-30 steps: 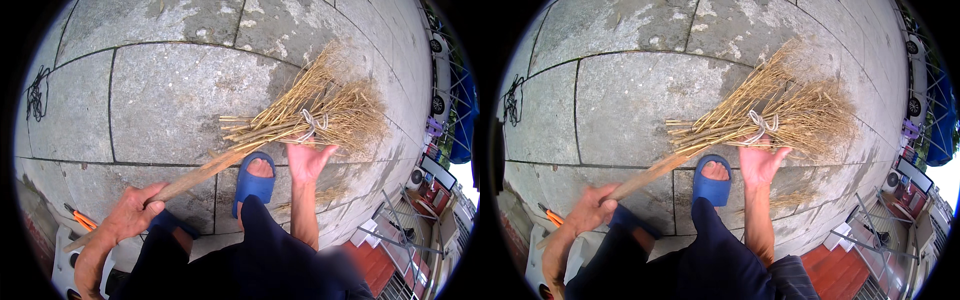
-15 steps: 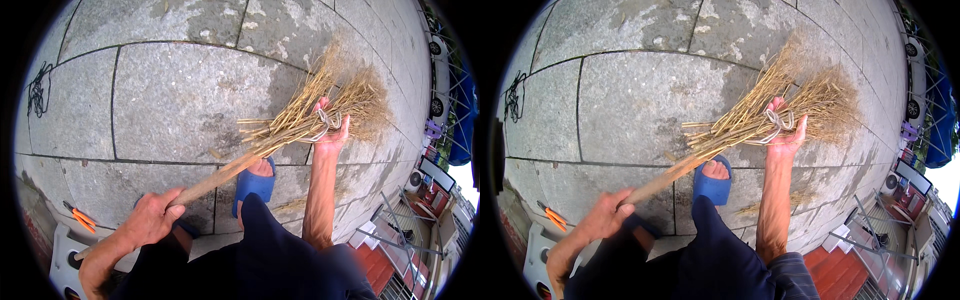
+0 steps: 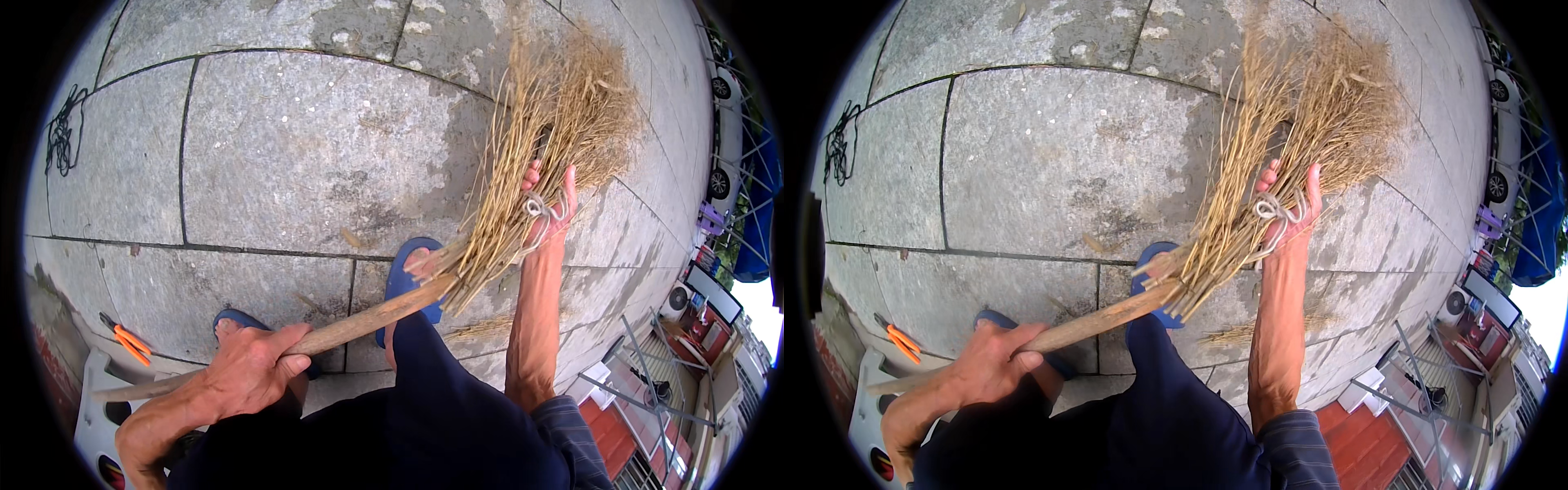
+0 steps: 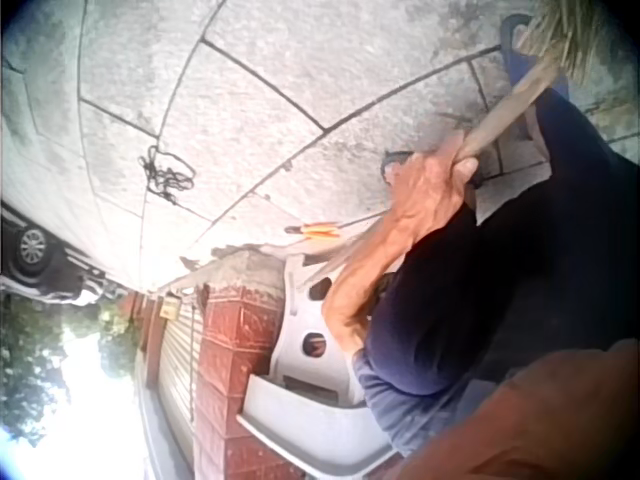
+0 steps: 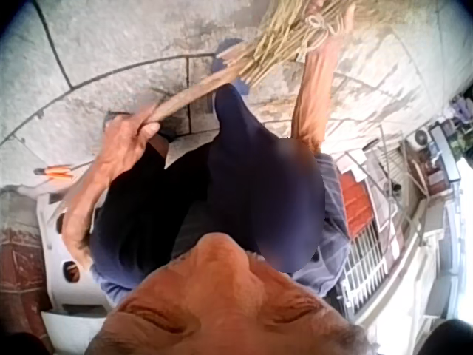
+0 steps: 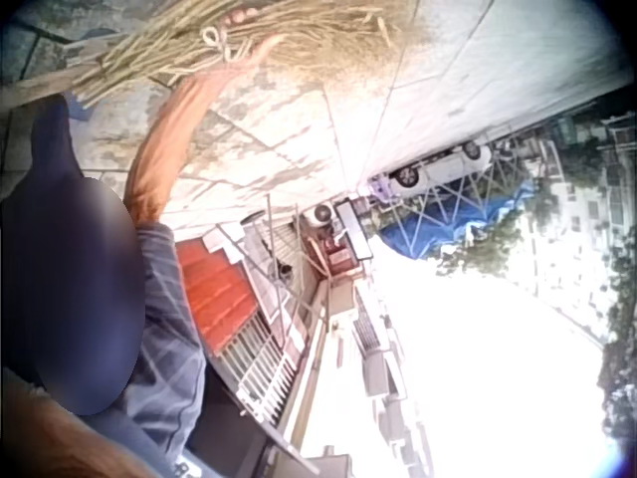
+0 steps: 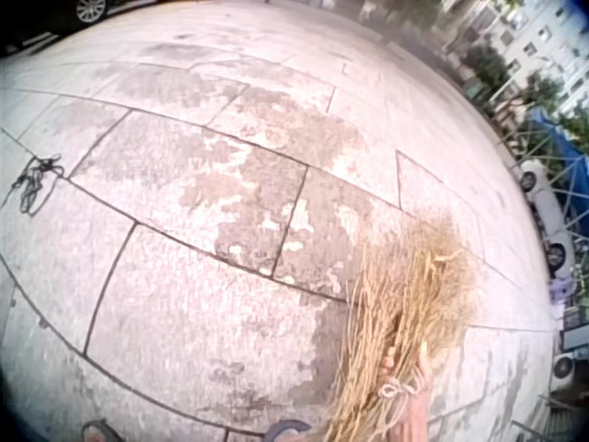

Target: The person assembles a traditional straw broom by inserting a wooden handle into a bundle of straw and securing it with a white tie. They adjust the straw and handle alignment, then lift and inspect the finished broom.

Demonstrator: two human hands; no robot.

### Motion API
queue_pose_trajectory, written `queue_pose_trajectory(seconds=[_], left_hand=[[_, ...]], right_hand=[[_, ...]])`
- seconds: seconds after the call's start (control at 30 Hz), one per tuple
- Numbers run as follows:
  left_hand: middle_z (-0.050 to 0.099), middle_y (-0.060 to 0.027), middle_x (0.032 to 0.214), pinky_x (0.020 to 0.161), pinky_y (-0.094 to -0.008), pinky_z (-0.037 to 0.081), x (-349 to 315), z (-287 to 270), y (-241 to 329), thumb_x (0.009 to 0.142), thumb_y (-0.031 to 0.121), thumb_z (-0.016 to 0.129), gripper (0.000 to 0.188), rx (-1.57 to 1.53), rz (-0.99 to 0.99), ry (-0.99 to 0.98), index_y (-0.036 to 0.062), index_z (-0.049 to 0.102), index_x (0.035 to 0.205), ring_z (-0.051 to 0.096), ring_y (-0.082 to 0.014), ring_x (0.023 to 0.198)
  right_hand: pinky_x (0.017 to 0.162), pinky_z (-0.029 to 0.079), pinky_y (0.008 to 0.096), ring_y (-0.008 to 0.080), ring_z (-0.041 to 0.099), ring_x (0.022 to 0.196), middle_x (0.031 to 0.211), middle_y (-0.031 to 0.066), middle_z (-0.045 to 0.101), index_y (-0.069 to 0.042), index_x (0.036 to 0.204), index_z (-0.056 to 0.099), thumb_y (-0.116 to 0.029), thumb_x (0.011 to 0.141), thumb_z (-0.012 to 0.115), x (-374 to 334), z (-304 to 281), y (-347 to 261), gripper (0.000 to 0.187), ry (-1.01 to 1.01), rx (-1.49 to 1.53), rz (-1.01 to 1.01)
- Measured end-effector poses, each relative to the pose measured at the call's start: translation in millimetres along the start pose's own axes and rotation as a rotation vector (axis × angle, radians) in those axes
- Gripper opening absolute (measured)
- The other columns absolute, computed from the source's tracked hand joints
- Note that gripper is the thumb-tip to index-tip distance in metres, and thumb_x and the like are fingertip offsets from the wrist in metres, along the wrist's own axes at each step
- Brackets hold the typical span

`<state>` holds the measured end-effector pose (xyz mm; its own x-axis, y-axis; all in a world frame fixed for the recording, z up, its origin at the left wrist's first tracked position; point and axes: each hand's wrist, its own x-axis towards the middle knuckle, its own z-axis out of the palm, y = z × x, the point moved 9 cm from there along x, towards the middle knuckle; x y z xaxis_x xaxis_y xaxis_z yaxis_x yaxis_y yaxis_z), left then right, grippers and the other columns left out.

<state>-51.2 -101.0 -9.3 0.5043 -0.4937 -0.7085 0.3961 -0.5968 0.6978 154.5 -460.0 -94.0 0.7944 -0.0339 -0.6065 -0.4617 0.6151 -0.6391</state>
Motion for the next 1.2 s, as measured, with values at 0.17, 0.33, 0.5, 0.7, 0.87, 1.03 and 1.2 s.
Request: queue_pose_trajectory(seconds=[0.17, 0.33, 0.5, 0.7, 0.87, 1.03, 1.2], left_hand=[[0.060, -0.0116, 0.066, 0.070, -0.0450, 0.042, -2.5, -4.7, 6.0, 0.093, 0.027, 0.057, 0.036, -0.188, 0.053, 0.037, 0.0073, 0.054, 0.123, 0.060, -0.0311, 0.058], [0.058, -0.0079, 0.069, 0.058, -0.0329, 0.047, 0.8, -23.2, 18.9, 0.096, 0.027, 0.051, 0.055, -0.508, -0.082, -0.166, 0.0004, 0.036, 0.141, 0.058, -0.0165, 0.055], [0.057, -0.0052, 0.070, 0.050, -0.0280, 0.046, 5.1, -61.0, 72.5, 0.096, 0.024, 0.051, 0.064, -0.552, 0.052, -0.219, -0.0022, 0.022, 0.148, 0.055, -0.0115, 0.054], [0.057, -0.0072, 0.075, 0.049, -0.0264, 0.045, 13.9, -88.6, 134.9, 0.088, 0.008, 0.051, 0.070, -0.685, 0.011, -0.201, -0.0001, 0.019, 0.150, 0.054, -0.0112, 0.052], [0.059, -0.0066, 0.072, 0.048, -0.0251, 0.046, 20.6, -85.6, 159.0, 0.088, 0.006, 0.055, 0.072, -0.620, -0.006, -0.296, -0.0018, 0.019, 0.150, 0.054, -0.0095, 0.051], [0.064, -0.0182, 0.088, 0.068, -0.0355, 0.052, 13.5, -86.6, 155.2, 0.090, 0.014, 0.060, 0.068, -0.407, 0.312, -0.167, 0.0012, 0.027, 0.148, 0.063, -0.0244, 0.070], [0.060, -0.0295, 0.104, 0.074, -0.0414, 0.048, 5.0, -97.2, 158.1, 0.090, 0.003, 0.052, 0.064, -0.234, 0.113, -0.370, 0.0061, 0.028, 0.149, 0.059, -0.0418, 0.083]], right_hand=[[0.061, 0.055, 0.0390, 0.0305, 0.062, 0.077, 0.092, 0.0209, 0.058, 0.002, 0.113, 0.046, -0.041, 0.096, 0.051, 27.3, -5.2, -14.3, 0.047, 0.101, 0.184, -0.114], [0.069, 0.060, 0.0459, 0.0354, 0.061, 0.083, 0.103, 0.0272, 0.053, -0.002, 0.115, 0.042, -0.030, 0.098, 0.048, 52.1, 7.8, -34.7, 0.033, 0.250, 0.232, -0.116], [0.084, 0.054, 0.0550, 0.0380, 0.061, 0.090, 0.099, 0.0238, 0.058, -0.001, 0.103, 0.054, -0.025, 0.098, 0.044, 71.9, 66.9, -81.6, 0.027, 0.155, 0.108, -0.171], [0.084, 0.053, 0.0572, 0.0422, 0.060, 0.095, 0.116, 0.0285, 0.055, -0.002, 0.111, 0.054, -0.029, 0.102, 0.032, 101.4, 59.0, -141.1, 0.037, 0.250, 0.169, -0.158], [0.085, 0.052, 0.0559, 0.0391, 0.061, 0.092, 0.104, 0.0253, 0.059, 0.003, 0.102, 0.056, -0.025, 0.099, 0.039, 91.9, 46.3, -182.6, 0.032, 0.335, 0.115, -0.266], [0.084, 0.052, 0.0555, 0.0388, 0.061, 0.092, 0.104, 0.0250, 0.059, 0.002, 0.102, 0.056, -0.025, 0.099, 0.039, 71.6, 30.8, -205.1, 0.032, 0.369, 0.094, -0.326], [0.084, 0.052, 0.0552, 0.0386, 0.061, 0.092, 0.103, 0.0246, 0.059, 0.002, 0.101, 0.056, -0.024, 0.098, 0.040, 50.6, 8.1, -215.9, 0.031, 0.384, 0.067, -0.347]])
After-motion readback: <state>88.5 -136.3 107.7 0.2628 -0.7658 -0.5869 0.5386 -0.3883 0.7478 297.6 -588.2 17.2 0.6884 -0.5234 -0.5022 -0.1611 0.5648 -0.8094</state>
